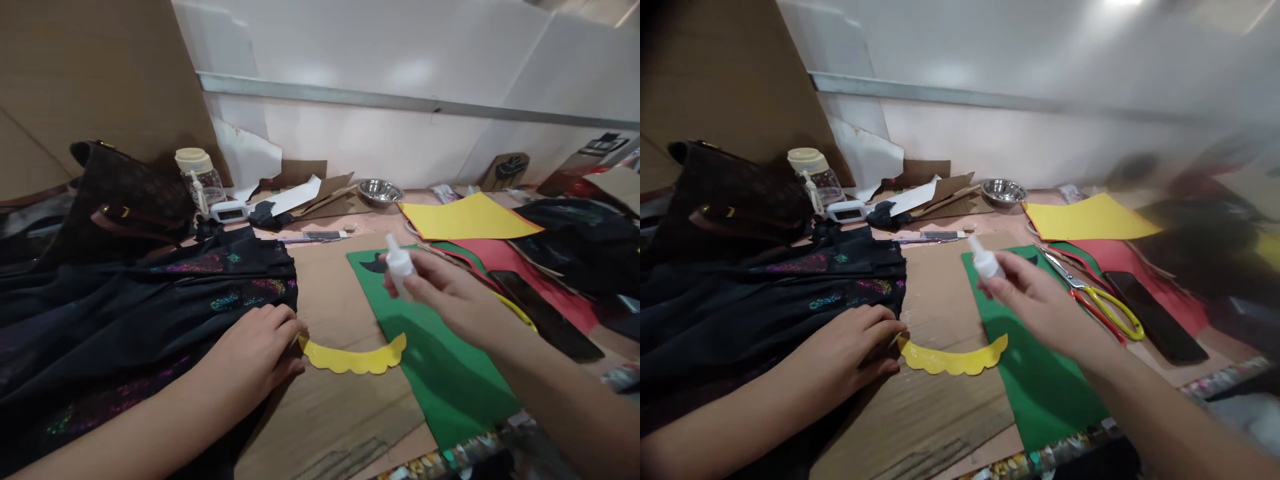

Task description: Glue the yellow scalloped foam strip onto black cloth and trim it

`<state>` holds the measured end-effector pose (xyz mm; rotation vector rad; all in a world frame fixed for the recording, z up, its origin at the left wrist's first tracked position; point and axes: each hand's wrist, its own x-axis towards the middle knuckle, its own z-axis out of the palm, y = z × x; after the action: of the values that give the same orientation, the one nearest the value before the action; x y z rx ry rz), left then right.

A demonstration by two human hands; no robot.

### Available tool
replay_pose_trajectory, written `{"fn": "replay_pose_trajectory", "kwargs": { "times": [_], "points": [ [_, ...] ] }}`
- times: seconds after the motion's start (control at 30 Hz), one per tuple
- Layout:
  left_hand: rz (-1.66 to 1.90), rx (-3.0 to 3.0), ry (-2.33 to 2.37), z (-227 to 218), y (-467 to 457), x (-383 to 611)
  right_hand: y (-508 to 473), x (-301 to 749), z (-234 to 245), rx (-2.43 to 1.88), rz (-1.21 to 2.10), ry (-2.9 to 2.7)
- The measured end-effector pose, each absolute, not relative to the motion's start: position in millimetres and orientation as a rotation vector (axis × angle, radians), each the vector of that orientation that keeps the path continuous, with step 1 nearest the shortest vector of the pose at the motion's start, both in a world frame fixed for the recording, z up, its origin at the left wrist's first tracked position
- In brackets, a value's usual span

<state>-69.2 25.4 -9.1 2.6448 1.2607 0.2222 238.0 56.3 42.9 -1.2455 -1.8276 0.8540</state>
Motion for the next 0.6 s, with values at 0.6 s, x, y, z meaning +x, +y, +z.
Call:
{"fn": "replay_pose_trajectory", "kwargs": {
  "times": [0.6],
  "points": [
    [0.225, 2.866, 1.074, -25.0, -6.7, -81.1, 17.9, 176.9, 36.7, -1.382, 1.043, -1.538]
  ]
}}
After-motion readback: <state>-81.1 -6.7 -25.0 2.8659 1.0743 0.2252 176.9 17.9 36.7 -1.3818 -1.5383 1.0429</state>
